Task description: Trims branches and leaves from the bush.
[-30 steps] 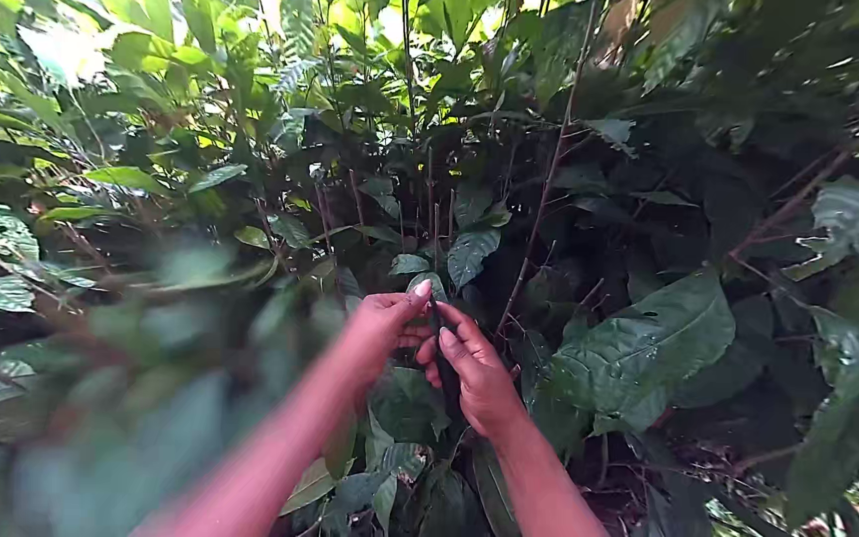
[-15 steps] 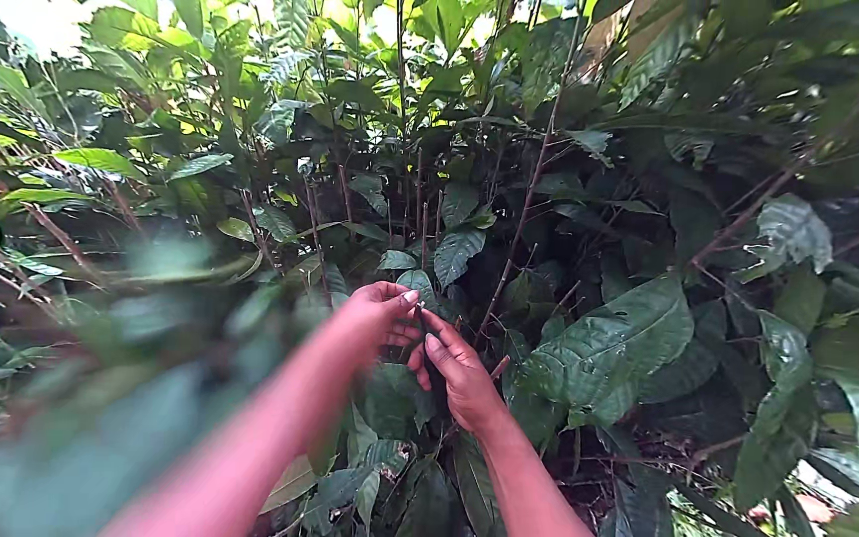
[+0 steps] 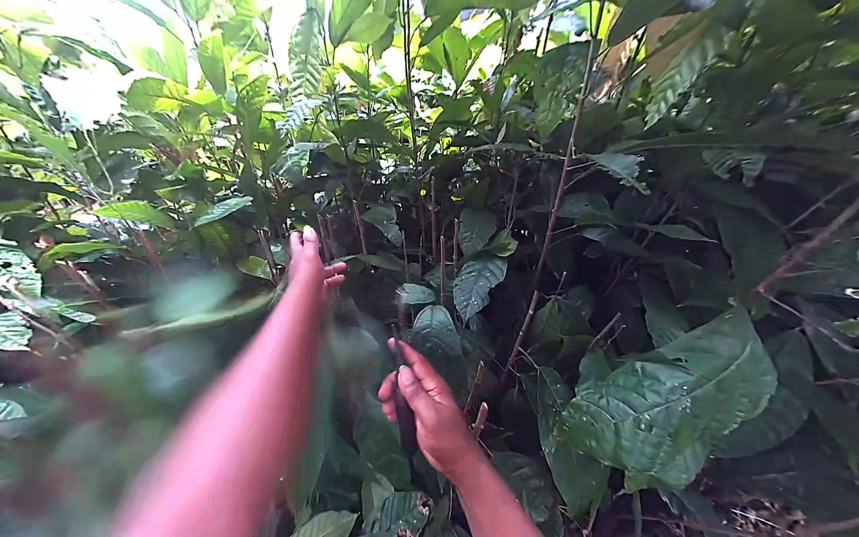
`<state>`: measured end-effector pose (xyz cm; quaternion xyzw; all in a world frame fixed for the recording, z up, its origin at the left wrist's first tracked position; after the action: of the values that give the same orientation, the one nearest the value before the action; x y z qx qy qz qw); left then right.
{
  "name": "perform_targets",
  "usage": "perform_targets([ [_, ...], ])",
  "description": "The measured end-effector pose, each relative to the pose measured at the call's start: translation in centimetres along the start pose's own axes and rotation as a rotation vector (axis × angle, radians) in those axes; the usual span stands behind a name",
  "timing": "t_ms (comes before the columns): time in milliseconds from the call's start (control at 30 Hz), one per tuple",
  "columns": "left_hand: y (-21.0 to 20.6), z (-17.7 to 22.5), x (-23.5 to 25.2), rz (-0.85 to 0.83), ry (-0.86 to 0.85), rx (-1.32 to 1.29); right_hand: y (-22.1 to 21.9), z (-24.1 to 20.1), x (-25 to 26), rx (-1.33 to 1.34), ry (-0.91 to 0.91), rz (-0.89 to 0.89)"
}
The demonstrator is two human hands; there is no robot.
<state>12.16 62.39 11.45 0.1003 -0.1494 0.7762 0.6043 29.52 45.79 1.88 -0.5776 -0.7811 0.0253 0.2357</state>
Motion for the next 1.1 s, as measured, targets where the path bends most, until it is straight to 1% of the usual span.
perform_targets([
  [67, -0.7, 0.3, -0.5, -0.179, 0.035, 0.046, -0.6, 0.5, 1.0, 0.044, -0.023, -0.030],
  [167, -1.0, 2.2, -5.0, -0.368, 0.040, 0.198, -1.0, 0.5, 1.7, 0.084, -0.052, -0.039],
  [233, -0.9, 2.9, -8.7, -0.457, 0.045, 0.264, -1.3, 0.1, 1.8, 0.082, -0.040, -0.044],
  [333, -0.6, 3.0, -12.4, -0.542, 0.044, 0.251, -2.4, -0.8, 1.5, 0.072, 0.054, -0.087],
  [433, -0.9, 3.0, -14.1, -0.584, 0.054, 0.204, -3.3, -1.5, 1.0, 0.037, 0.111, -0.112],
  [600, -1.6, 3.0, -15.0, -0.610, 0.043, 0.148, -3.2, -1.9, 0.4, 0.043, 0.125, -0.133],
  [967, -2.1, 2.7, -14.4, -0.607, 0.085, 0.162, -2.0, -1.4, 0.8, 0.038, 0.068, -0.122],
  [1100, -2.2, 2.6, -14.2, -0.583, 0.108, 0.151, -1.6, -1.0, 1.1, -0.007, 0.055, -0.088],
])
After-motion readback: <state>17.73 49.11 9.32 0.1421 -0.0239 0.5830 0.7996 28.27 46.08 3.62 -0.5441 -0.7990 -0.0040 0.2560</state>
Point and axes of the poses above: each hand's wrist, its own x-axis towards the middle knuckle, its own y-axis out of the back of the hand, z = x × y, the point moved 10 cm from there along x, towards the middle knuckle, and after that the axes turned 9 degrees about -y, right-handed, at the moved point
